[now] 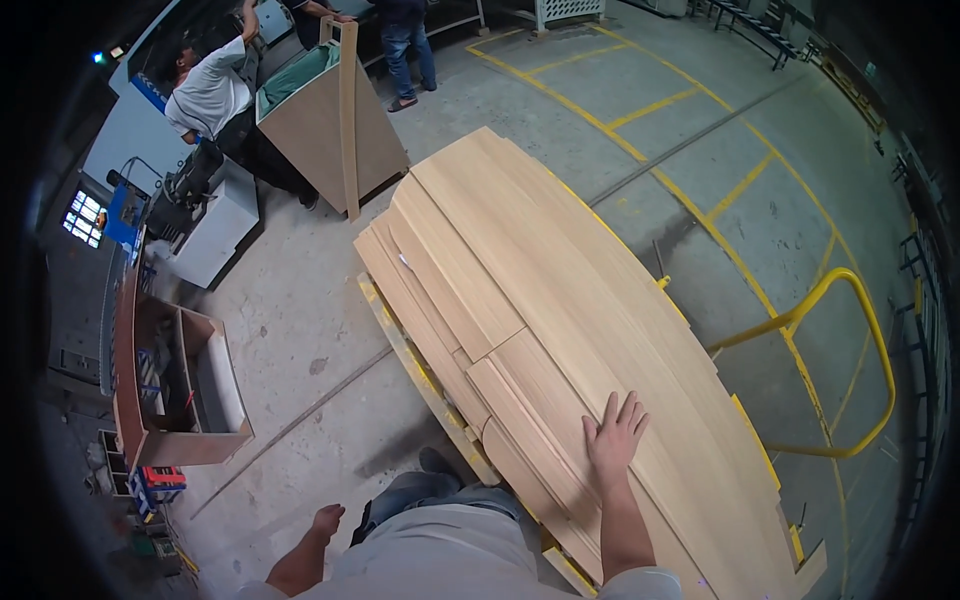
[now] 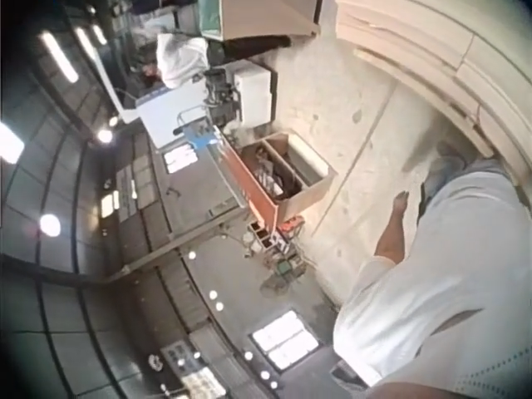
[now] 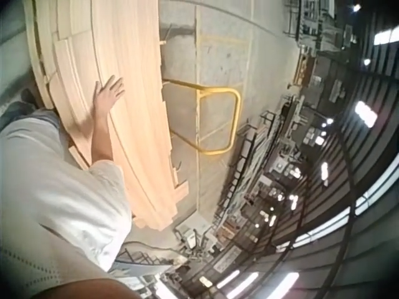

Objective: Processing wooden panels through an edge-banding machine and stacking them onto a cart.

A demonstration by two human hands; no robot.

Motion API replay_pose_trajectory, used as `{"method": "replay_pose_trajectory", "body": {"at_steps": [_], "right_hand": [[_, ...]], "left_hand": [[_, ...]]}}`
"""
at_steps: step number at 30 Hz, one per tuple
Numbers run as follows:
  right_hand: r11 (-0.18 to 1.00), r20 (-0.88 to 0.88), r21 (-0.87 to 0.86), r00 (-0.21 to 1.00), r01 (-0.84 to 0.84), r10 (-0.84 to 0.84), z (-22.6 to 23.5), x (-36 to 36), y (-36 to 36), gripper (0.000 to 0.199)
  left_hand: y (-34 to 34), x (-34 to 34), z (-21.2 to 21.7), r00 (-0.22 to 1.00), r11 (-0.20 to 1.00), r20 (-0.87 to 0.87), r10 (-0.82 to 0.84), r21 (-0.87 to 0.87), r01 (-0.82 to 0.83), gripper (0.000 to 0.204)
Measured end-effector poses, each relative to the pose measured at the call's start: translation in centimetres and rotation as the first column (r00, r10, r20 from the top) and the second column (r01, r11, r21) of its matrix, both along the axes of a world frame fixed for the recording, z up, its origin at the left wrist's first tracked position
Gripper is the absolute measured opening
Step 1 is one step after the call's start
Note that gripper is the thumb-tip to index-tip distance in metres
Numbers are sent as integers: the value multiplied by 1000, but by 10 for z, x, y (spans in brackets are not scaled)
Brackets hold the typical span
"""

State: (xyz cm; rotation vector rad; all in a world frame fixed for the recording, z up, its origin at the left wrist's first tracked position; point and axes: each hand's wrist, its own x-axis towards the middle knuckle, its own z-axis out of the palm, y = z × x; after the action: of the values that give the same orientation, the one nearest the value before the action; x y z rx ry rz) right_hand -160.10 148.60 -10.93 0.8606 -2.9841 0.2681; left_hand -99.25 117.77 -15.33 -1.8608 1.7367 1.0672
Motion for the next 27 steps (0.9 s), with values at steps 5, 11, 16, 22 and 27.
{"method": "replay_pose_trajectory", "body": {"at_steps": [5, 11, 16, 22, 27], "right_hand": [[992, 4, 17, 992, -125, 125, 5, -5, -1, 69], [986, -48, 65, 987, -153, 156, -9, -14, 9, 66], [973, -21, 80, 976, -215, 217, -5, -20, 12, 65], [955, -1, 64, 957, -290, 291, 1, -5, 19, 65], [973, -38, 52, 974, -223, 225, -15, -2, 46, 66]], "left_hand": [[35, -18, 19, 964, 958, -77, 255, 158, -241, 47], [42, -63, 38, 917, 929, -180, 355, 181, -323, 46], [34, -68, 33, 932, 978, -295, 210, 85, -193, 46], [36, -63, 53, 926, 985, -336, 173, 59, -163, 45], [42, -27, 48, 900, 968, -357, 249, 52, -247, 46]]}}
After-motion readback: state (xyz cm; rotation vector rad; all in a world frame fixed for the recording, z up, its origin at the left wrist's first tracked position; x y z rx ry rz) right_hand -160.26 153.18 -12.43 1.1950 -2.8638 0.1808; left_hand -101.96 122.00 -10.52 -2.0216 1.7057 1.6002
